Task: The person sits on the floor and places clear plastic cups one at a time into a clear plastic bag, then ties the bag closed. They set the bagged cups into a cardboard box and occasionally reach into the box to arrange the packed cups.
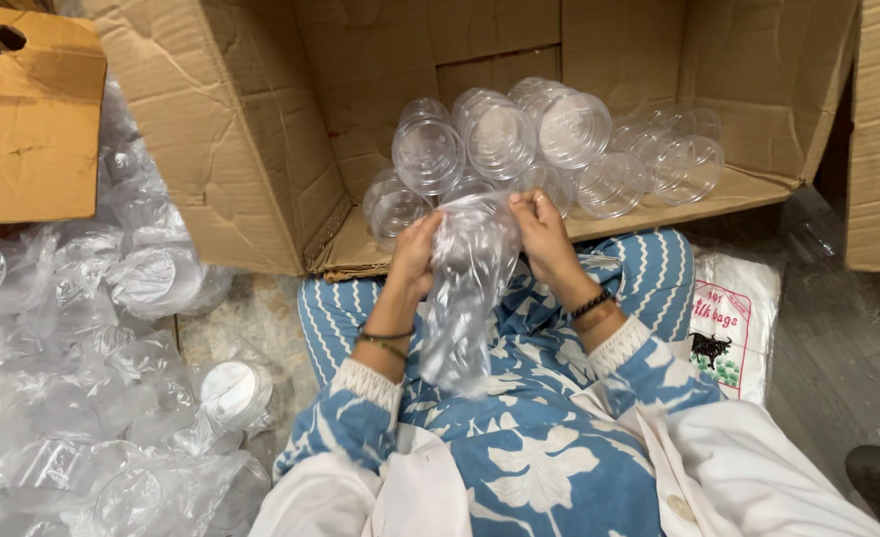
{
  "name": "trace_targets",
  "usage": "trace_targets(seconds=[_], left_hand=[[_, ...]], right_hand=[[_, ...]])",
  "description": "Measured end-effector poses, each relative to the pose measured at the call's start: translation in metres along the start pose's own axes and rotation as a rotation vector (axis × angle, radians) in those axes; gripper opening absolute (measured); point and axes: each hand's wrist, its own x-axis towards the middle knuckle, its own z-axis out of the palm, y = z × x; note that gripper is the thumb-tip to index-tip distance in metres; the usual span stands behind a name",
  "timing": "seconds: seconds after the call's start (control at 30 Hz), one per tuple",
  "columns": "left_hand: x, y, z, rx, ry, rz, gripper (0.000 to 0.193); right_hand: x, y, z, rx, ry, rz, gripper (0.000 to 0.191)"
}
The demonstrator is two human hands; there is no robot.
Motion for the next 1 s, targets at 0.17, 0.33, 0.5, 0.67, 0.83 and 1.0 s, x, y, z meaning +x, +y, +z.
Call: trace_targets(seconds=[0.17, 0.33, 0.5, 0.67, 0.83, 1.0], left_hand=[[-0.049, 0.012, 0.011, -0.142, 0.017, 0.085, 0.019], [-0.095, 0.041, 0.019, -0.278, 0.012, -0.111, 0.027], [-0.126, 0.024, -0.009, -0.343, -0.045, -0.224, 0.024], [-0.154, 0.057, -0.080, -0.286, -0.126, 0.084, 0.007], [-0.298, 0.156, -0.202, 0.489, 0.447, 0.513, 0.013], [-0.374, 0.180, -0.300, 1.452, 0.881, 0.846, 0.023]], right_hand=[[-0.044, -0.013, 0.017, 0.298, -0.007, 0.058, 0.007], [-0.066, -0.022, 0.041, 0.330, -0.133, 0.002, 0.005], [-0.096, -0.027, 0.067, 0.784, -0.333, 0.456, 0.010], [-0.094, -0.048, 0.076, 0.233, -0.515, 0.163, 0.016], [-0.004, -0.072, 0.083, -0.858, -0.279, -0.595, 0.036], [0.070, -0.045, 0.123, -1.634, -0.315, -0.778, 0.079]])
